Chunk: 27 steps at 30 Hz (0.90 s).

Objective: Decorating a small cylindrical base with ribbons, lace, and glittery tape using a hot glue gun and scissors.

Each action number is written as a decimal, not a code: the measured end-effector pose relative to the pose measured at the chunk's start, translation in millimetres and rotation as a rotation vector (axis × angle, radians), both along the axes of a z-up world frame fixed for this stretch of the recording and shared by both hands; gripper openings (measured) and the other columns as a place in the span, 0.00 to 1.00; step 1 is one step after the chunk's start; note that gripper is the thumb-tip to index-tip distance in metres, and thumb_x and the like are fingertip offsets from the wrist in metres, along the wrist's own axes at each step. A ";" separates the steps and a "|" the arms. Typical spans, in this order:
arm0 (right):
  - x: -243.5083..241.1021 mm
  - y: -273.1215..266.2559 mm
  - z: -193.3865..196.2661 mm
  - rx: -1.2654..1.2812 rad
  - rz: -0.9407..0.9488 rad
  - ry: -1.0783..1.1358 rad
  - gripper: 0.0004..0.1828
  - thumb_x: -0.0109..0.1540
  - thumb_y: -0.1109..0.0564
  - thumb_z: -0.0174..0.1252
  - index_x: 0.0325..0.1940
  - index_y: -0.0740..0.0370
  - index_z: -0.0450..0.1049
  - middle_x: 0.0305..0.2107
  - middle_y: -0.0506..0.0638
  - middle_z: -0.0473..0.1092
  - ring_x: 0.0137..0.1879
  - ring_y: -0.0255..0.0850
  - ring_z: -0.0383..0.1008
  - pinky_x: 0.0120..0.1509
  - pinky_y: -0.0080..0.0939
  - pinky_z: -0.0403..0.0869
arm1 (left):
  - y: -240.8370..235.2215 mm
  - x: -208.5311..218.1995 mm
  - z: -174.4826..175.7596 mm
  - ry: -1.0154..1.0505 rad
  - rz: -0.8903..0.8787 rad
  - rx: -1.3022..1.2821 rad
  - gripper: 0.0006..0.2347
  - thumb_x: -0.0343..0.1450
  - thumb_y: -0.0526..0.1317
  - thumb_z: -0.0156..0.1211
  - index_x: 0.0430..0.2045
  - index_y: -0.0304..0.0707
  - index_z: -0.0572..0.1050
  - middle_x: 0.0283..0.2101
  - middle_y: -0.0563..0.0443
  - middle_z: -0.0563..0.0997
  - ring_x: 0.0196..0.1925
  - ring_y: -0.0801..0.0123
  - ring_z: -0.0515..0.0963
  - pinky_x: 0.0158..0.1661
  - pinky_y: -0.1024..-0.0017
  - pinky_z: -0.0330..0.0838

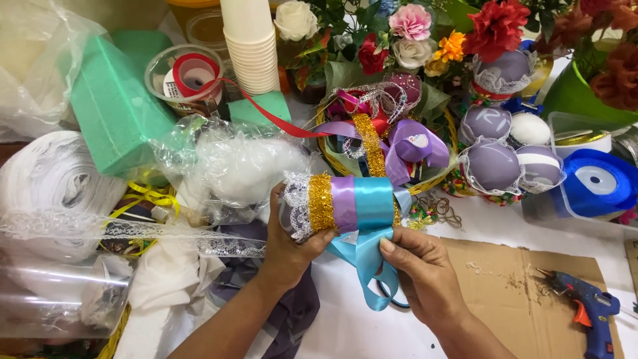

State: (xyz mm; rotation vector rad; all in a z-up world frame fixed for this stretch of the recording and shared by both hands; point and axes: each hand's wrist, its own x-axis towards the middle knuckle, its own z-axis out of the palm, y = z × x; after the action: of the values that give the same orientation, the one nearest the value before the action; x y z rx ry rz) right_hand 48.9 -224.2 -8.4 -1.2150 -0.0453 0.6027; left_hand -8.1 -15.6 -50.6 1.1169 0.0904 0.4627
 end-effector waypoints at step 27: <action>-1.4 2.2 16.4 -0.024 -0.009 -0.034 0.13 0.63 0.60 0.60 0.33 0.76 0.80 0.20 0.65 0.77 0.22 0.48 0.76 0.29 0.40 0.75 | -1.4 -7.0 -7.2 0.086 0.069 0.242 0.46 0.56 0.30 0.77 0.65 0.40 0.49 0.54 0.43 0.70 0.54 0.65 0.76 0.54 0.68 0.74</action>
State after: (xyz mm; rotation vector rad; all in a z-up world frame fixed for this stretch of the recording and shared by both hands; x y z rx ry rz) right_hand 47.5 -222.0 8.0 -1.2486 -0.0610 0.5763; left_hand -15.0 -17.0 -57.8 1.3749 0.1515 0.4958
